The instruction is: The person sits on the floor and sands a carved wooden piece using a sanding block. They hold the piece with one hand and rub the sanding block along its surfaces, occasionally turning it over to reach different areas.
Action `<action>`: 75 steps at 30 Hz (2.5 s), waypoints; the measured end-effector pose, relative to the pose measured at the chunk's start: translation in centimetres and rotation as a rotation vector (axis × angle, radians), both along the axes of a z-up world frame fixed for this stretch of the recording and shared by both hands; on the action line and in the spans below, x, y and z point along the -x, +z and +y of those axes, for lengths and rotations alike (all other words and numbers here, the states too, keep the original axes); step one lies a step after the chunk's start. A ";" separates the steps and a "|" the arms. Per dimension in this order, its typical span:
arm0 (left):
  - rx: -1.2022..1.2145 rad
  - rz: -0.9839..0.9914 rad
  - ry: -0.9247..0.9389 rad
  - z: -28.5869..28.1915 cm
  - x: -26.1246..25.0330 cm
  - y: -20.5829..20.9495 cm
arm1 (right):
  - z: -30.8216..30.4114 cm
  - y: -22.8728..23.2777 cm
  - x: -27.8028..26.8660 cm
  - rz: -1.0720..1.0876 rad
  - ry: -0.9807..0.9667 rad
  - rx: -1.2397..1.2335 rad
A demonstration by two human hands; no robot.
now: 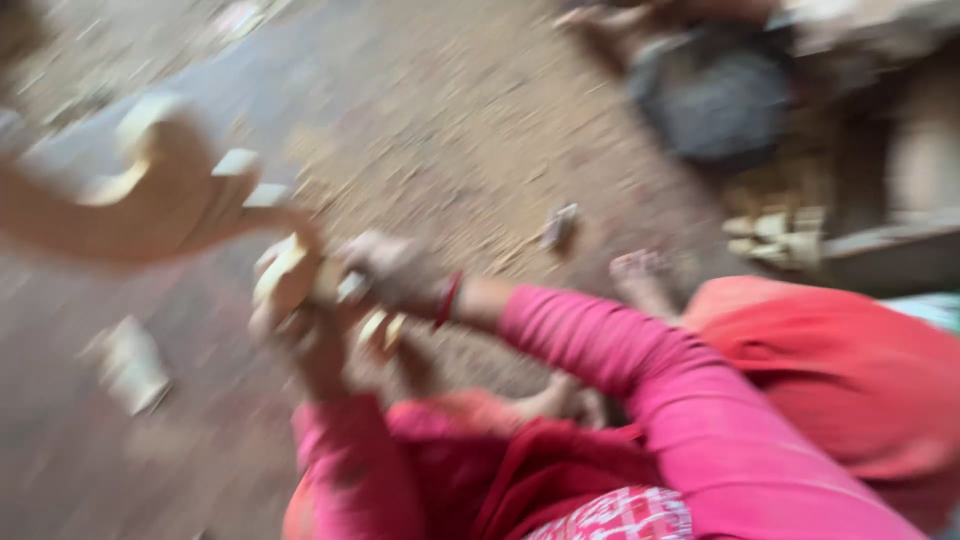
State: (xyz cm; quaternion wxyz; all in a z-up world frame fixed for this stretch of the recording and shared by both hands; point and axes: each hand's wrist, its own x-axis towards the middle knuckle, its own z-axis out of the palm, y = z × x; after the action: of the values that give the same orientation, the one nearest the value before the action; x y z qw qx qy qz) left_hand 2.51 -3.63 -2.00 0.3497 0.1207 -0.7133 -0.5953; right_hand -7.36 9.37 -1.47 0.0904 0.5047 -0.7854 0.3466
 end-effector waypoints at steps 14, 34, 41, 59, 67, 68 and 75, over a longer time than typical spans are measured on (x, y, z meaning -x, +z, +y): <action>-0.055 0.236 -0.202 2.7 1.3 3.5 | 1.3 -0.9 2.5 0.125 -0.193 -0.417; 0.217 0.307 -0.172 5.1 2.8 3.0 | 2.7 -2.4 3.4 0.133 -0.160 -0.540; 0.172 0.296 -0.123 4.3 1.2 3.5 | 4.7 -3.9 1.3 0.214 -0.154 -0.247; 0.192 0.275 -0.037 4.3 2.1 2.1 | 2.3 -0.8 3.0 -0.124 -0.028 -0.297; 0.221 0.266 -0.049 4.7 2.1 2.3 | 3.7 -1.5 2.5 0.108 0.012 -0.222; 0.213 0.263 -0.082 4.7 1.8 2.2 | 4.2 -2.2 2.0 0.090 0.047 -0.279; 0.209 0.266 -0.062 4.8 1.7 3.4 | 3.6 -0.8 2.3 0.068 -0.134 -0.416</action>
State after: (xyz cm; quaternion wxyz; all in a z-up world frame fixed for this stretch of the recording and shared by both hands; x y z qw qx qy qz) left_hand 0.84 1.13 1.39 0.4333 -0.0181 -0.7221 -0.5389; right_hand -9.64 12.92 -2.30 0.0338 0.4708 -0.8682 0.1532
